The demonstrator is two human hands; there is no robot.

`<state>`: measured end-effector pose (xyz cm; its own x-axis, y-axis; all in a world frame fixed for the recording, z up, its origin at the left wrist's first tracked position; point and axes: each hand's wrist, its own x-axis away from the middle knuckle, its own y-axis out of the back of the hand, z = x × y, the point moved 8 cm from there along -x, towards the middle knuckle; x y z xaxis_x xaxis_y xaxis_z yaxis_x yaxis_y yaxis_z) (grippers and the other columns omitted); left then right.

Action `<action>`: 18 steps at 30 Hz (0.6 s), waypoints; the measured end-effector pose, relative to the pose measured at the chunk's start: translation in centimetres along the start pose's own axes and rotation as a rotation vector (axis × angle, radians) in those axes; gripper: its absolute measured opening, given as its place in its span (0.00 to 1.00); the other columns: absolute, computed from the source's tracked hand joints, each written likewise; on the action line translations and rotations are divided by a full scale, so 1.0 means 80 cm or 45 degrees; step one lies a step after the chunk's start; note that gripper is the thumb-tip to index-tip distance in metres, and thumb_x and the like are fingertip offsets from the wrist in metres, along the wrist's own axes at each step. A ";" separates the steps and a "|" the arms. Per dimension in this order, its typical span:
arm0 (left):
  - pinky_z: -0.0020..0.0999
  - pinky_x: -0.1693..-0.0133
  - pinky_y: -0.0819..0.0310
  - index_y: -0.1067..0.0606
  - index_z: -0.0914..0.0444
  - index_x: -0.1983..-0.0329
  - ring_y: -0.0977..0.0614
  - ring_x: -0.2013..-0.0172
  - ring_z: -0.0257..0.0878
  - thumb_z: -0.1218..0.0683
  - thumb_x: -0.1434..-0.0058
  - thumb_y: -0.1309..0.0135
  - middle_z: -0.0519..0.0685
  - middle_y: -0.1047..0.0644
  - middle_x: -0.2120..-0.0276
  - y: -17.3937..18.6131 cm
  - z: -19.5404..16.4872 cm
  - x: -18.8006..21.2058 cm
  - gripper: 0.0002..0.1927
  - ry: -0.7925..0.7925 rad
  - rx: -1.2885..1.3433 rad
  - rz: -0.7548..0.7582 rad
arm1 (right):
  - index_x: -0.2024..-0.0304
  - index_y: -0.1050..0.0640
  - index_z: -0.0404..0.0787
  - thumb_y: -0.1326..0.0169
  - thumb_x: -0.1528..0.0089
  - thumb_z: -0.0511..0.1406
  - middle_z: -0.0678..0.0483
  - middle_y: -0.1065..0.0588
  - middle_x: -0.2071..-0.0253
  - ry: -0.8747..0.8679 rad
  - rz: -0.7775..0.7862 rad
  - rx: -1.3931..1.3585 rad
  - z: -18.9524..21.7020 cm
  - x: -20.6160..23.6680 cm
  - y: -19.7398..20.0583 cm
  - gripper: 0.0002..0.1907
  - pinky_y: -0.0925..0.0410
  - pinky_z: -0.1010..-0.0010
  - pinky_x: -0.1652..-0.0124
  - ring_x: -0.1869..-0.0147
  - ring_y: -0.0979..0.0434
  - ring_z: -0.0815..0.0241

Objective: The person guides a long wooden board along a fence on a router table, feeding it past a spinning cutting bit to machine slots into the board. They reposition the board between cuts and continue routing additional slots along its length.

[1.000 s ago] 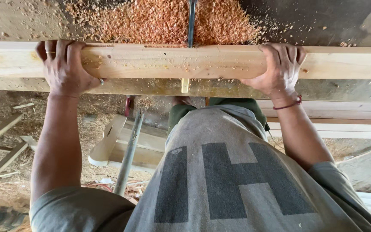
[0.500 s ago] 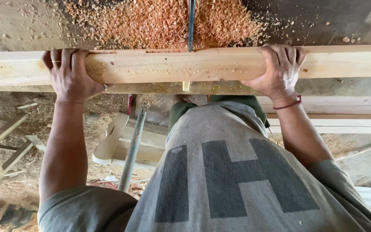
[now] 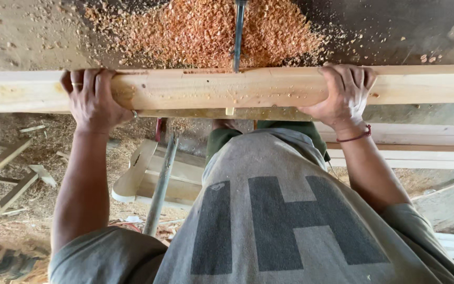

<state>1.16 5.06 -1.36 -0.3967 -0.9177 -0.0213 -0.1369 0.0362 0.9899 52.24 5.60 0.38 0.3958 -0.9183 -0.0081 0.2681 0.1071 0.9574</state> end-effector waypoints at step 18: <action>0.44 0.43 0.34 0.29 0.58 0.50 0.27 0.48 0.47 0.56 0.42 0.50 0.49 0.29 0.53 -0.033 0.025 0.010 0.15 0.094 0.058 0.149 | 0.51 0.24 0.46 0.25 0.55 0.60 0.56 0.28 0.49 0.037 -0.037 0.047 -0.004 -0.004 -0.006 0.40 0.43 0.55 0.40 0.43 0.30 0.56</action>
<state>-0.58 5.01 -4.24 -0.3447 -0.9327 0.1059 -0.1356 0.1612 0.9776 52.27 5.94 -0.21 0.4135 -0.9095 -0.0438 0.2477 0.0661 0.9666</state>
